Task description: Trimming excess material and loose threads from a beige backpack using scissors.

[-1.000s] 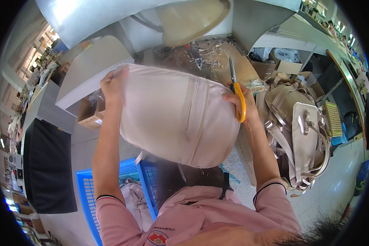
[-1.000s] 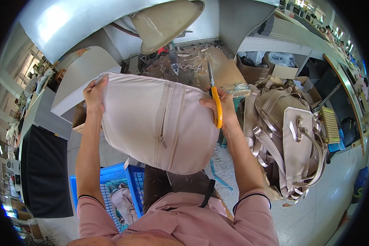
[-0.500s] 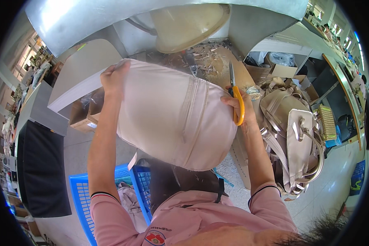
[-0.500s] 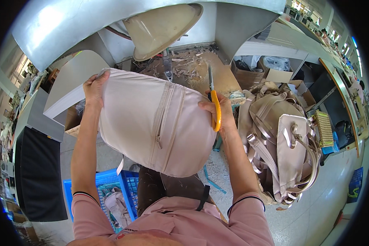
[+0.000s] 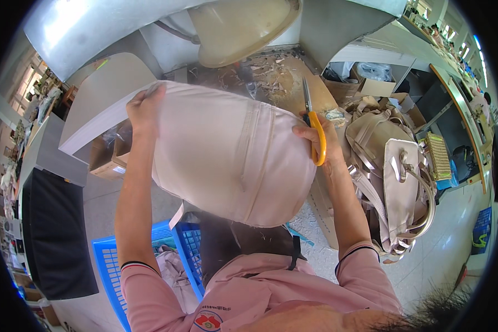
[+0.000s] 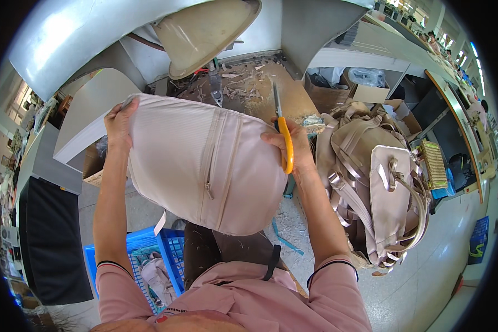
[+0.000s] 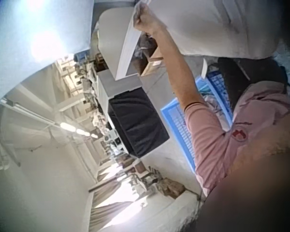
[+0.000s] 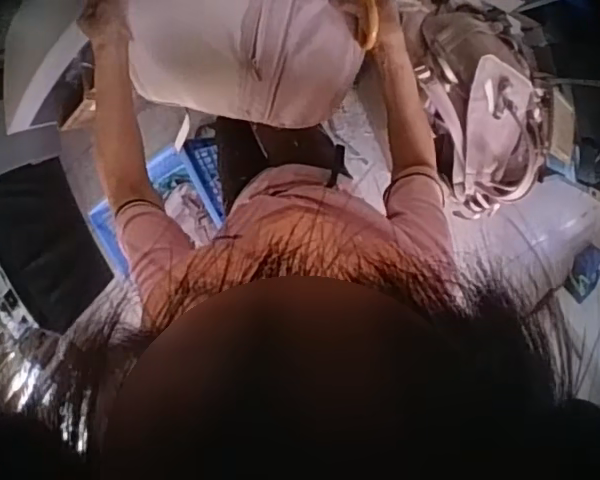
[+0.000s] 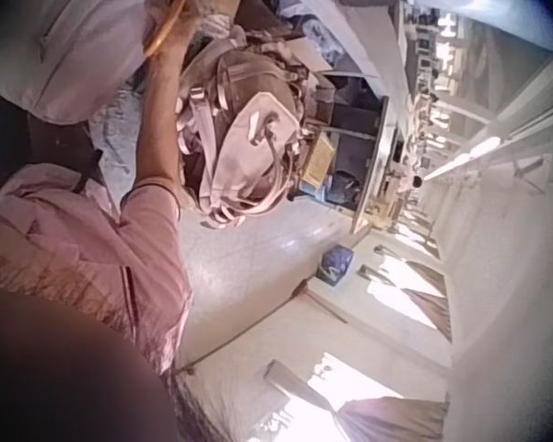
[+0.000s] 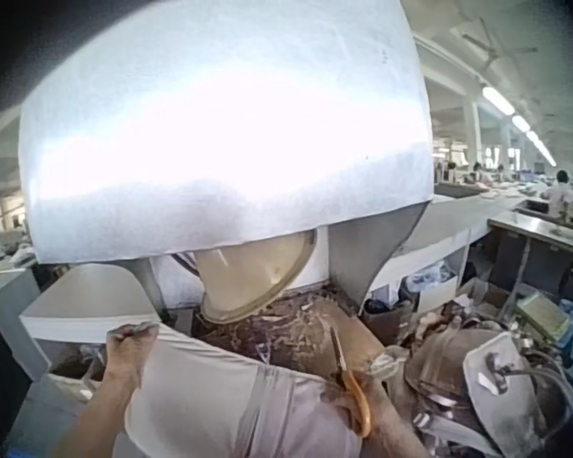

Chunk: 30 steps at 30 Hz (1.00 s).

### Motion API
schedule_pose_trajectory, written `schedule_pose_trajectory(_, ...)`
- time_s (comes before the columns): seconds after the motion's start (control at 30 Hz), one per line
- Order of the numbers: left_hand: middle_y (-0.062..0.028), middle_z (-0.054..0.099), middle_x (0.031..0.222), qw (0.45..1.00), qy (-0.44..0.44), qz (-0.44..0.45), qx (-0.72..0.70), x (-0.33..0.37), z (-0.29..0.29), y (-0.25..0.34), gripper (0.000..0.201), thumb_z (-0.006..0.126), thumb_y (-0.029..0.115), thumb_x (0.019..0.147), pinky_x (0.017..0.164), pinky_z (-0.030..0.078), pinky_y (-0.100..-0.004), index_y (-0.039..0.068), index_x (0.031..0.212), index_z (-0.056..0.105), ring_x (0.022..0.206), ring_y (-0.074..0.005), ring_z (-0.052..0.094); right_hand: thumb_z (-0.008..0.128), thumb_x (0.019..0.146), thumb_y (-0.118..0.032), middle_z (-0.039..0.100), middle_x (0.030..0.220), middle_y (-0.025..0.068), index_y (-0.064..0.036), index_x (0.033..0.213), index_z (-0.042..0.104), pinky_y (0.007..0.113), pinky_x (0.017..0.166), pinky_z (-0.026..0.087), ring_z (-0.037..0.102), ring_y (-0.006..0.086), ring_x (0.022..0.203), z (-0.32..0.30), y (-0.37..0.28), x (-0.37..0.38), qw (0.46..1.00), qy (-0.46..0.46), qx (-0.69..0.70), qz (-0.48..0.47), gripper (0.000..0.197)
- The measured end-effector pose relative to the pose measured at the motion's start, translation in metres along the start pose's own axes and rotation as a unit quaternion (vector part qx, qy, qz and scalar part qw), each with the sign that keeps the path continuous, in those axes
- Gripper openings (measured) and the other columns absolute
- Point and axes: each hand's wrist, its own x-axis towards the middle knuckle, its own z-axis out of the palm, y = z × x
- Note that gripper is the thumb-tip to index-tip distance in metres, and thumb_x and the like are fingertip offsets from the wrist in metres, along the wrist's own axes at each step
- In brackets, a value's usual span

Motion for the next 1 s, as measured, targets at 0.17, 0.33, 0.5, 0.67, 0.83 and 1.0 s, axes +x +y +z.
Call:
schedule_pose_trajectory(0.17,-0.0057,0.060,0.076,0.999,0.027,-0.024,-0.008,0.009,-0.025,-0.007,0.029,0.074,0.010,0.062,0.060,0.044,-0.0238,-0.006,0.083,0.062,0.064,-0.0116,0.054,0.069,0.062,0.003,0.050,0.074,0.0019,0.0056,0.105,0.047,0.020,0.056,0.041,0.051,0.0096,0.061,0.017,-0.005,0.010,0.999,-0.037,-0.009,0.013,0.048)
schedule_pose_trajectory(0.33,-0.0078,0.060,0.077,0.998,0.049,-0.038,-0.009,0.017,-0.041,-0.010,0.031,0.075,0.010,0.060,0.062,0.044,-0.0247,-0.006,0.082,0.060,0.066,-0.0138,0.055,0.070,0.062,0.003,0.051,0.074,0.0023,0.0052,0.105,0.047,0.020,0.057,0.042,0.051,0.0099,0.062,0.029,-0.004,0.021,0.997,-0.062,-0.032,0.026,0.048)
schedule_pose_trajectory(0.5,-0.0083,0.060,0.077,0.999,0.036,-0.017,-0.024,0.020,-0.043,-0.011,0.033,0.076,0.010,0.060,0.064,0.044,-0.0249,-0.007,0.083,0.060,0.067,-0.0146,0.055,0.070,0.062,0.003,0.052,0.074,0.0029,0.0052,0.104,0.047,0.020,0.059,0.042,0.052,0.0103,0.063,0.031,-0.005,0.023,0.996,-0.068,-0.045,0.020,0.048)
schedule_pose_trajectory(0.67,-0.0062,0.060,0.077,0.999,0.041,-0.008,-0.027,0.028,-0.044,-0.020,0.025,0.075,0.007,0.060,0.065,0.043,-0.0244,-0.004,0.078,0.061,0.068,-0.0134,0.055,0.071,0.058,0.001,0.057,0.075,0.0076,0.0113,0.104,0.049,0.023,0.056,0.044,0.054,0.0122,0.060,0.028,-0.008,0.017,0.999,-0.031,-0.042,0.005,0.052)
schedule_pose_trajectory(0.83,-0.0039,0.059,0.078,0.999,-0.005,-0.040,-0.026,0.021,-0.037,-0.028,0.021,0.073,0.008,0.064,0.067,0.044,-0.0242,-0.001,0.078,0.061,0.070,-0.0128,0.055,0.072,0.057,0.000,0.054,0.074,0.0034,0.0080,0.102,0.051,0.021,0.056,0.041,0.050,0.0089,0.063,0.015,-0.012,0.000,0.996,-0.014,-0.082,-0.033,0.050)
schedule_pose_trajectory(1.0,-0.0058,0.058,0.093,0.987,-0.076,-0.134,-0.037,-0.054,-0.033,-0.016,0.026,0.065,0.012,0.074,0.072,0.045,-0.0265,-0.001,0.094,0.057,0.080,-0.0143,0.056,0.072,0.057,0.000,0.053,0.072,-0.0006,0.0041,0.102,0.053,0.020,0.056,0.039,0.048,0.0065,0.063,-0.022,-0.025,-0.048,0.993,0.006,-0.119,-0.008,0.048)
